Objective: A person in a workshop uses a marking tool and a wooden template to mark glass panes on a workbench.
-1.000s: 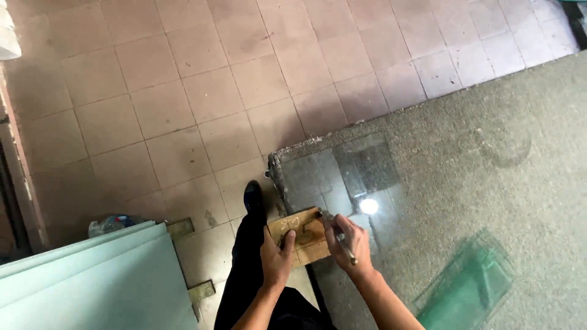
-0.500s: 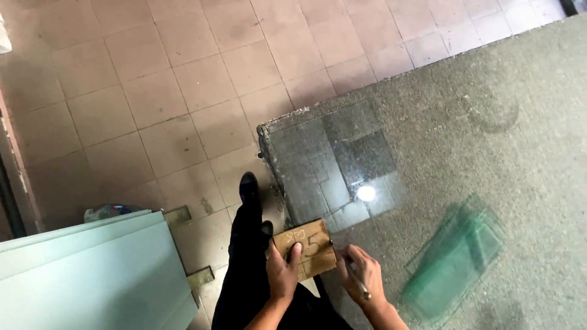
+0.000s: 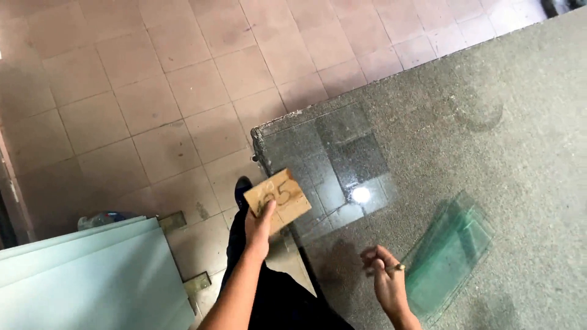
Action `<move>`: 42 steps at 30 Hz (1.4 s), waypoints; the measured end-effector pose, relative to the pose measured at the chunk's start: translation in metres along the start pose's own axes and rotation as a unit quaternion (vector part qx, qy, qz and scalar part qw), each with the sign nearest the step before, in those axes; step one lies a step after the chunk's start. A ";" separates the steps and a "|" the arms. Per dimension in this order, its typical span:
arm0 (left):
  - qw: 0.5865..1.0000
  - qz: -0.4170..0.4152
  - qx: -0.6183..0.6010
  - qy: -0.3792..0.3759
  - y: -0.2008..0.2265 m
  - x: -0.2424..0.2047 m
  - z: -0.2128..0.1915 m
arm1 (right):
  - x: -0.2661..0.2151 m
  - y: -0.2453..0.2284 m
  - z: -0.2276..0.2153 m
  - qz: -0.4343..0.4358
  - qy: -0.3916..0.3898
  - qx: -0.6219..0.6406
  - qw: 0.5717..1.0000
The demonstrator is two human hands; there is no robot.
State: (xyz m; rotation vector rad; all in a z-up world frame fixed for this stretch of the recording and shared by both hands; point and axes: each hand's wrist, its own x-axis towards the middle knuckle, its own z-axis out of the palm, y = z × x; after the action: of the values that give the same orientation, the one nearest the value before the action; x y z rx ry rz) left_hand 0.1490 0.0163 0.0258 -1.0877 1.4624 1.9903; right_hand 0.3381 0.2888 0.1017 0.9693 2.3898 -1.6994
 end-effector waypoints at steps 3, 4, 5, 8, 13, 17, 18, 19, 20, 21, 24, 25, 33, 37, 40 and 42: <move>0.998 -0.031 -0.037 -0.049 0.006 0.030 0.010 | -0.010 -0.023 0.002 0.062 0.026 -0.057 0.996; 0.998 -0.033 -0.035 -0.049 0.014 0.023 0.009 | -0.013 -0.016 0.002 0.065 0.027 -0.057 0.996; 0.998 -0.024 -0.033 -0.049 0.022 0.016 0.008 | -0.015 -0.010 0.001 0.061 0.012 -0.050 0.997; 0.999 -0.026 0.007 -0.023 0.029 0.017 -0.016 | -0.019 -0.013 0.002 0.064 -0.007 -0.048 0.997; 0.997 -0.060 -0.051 -0.024 0.013 0.037 -0.087 | -0.019 -0.012 0.011 0.110 -0.040 -0.031 0.993; 0.996 -0.066 -0.056 0.009 0.017 0.017 -0.119 | -0.012 -0.008 0.013 0.111 -0.076 -0.018 0.991; 0.996 -0.054 -0.074 0.011 0.021 0.009 -0.128 | -0.011 -0.006 0.016 0.087 -0.090 0.035 0.992; 0.996 -0.057 -0.070 0.014 0.022 0.002 -0.126 | -0.007 -0.026 0.021 0.092 -0.090 0.037 0.991; 0.995 -0.047 -0.093 -0.002 0.024 -0.005 -0.124 | -0.003 -0.046 0.027 0.151 -0.095 0.015 0.984; 0.992 -0.036 -0.116 -0.018 0.025 -0.013 -0.122 | 0.000 -0.066 0.031 0.210 -0.101 -0.007 0.972; 0.994 -0.070 -0.078 -0.017 0.036 -0.037 -0.095 | 0.010 -0.120 0.049 0.222 -0.186 0.025 0.957; 0.994 -0.071 -0.075 -0.021 0.034 -0.044 -0.084 | 0.008 -0.127 0.050 0.224 -0.182 0.026 0.957; 0.977 -0.007 0.033 -0.209 0.041 -0.072 -0.011 | 0.004 -0.084 -0.009 0.209 -0.154 0.093 0.961; 0.975 0.070 0.057 -0.203 0.042 -0.029 -0.049 | -0.023 -0.011 -0.097 0.238 -0.051 0.051 0.969; 1.000 0.023 0.006 -0.018 0.067 -0.006 -0.069 | -0.039 0.075 -0.162 0.299 0.088 0.144 0.939; 0.998 -0.037 -0.018 0.053 0.097 -0.006 -0.076 | -0.046 0.125 -0.201 0.272 0.140 0.189 0.933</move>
State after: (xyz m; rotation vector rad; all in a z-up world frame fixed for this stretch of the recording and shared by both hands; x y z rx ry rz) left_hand 0.1074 -0.0876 0.0776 -1.2614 1.4210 1.9415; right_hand 0.5000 0.4670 0.0940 1.8303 1.6766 -1.9030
